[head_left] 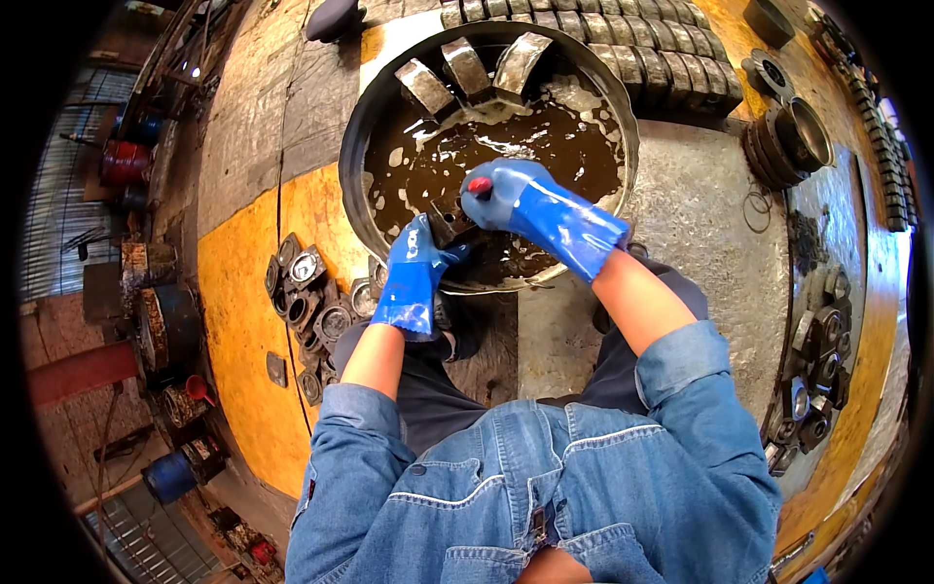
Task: The person cleans several metal parts by dipping them into a tub of liquid and scrubbing them with a brush while sitting on the floor.
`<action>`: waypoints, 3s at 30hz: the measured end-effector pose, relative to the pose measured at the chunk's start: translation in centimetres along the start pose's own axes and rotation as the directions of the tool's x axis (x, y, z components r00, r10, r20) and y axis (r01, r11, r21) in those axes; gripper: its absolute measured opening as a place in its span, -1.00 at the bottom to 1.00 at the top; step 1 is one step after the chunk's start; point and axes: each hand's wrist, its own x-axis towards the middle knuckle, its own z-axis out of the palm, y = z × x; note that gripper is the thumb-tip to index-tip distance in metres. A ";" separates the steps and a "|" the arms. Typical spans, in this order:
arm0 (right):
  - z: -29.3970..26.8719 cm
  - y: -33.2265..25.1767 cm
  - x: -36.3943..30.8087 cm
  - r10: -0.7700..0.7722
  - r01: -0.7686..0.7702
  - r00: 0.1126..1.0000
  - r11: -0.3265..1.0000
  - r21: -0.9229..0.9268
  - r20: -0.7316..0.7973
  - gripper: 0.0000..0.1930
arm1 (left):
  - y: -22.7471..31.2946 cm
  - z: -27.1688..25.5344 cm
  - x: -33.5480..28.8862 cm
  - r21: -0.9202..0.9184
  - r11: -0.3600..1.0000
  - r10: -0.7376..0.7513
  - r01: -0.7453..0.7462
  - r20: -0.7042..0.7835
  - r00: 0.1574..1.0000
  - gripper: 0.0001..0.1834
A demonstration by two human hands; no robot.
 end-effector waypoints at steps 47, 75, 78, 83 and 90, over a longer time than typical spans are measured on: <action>1.7 10.7 1.7 0.588 -0.495 0.809 0.679 0.542 0.003 -0.63 | -1.4 1.2 0.5 -0.103 0.982 0.151 -0.161 -0.096 0.984 -0.35; 0.0 3.4 -1.5 0.328 -0.350 0.936 0.831 0.432 0.128 -0.64 | -2.7 1.6 0.8 -0.160 0.977 0.130 -0.138 -0.058 0.990 -0.46; -1.9 4.2 -2.4 0.453 -0.470 0.876 0.727 0.500 0.163 -0.72 | -3.7 2.1 0.5 -0.111 0.980 0.154 -0.167 -0.116 0.981 -0.49; 2.2 10.7 -0.4 0.607 -0.569 0.787 0.784 0.246 -0.114 -0.62 | -1.2 1.3 0.8 -0.116 0.984 0.123 -0.132 -0.077 0.989 -0.41; -2.7 4.0 -3.7 0.465 -0.353 0.885 0.634 0.688 0.025 -0.60 | -2.9 1.6 0.4 -0.076 0.992 0.105 -0.104 0.000 0.995 -0.39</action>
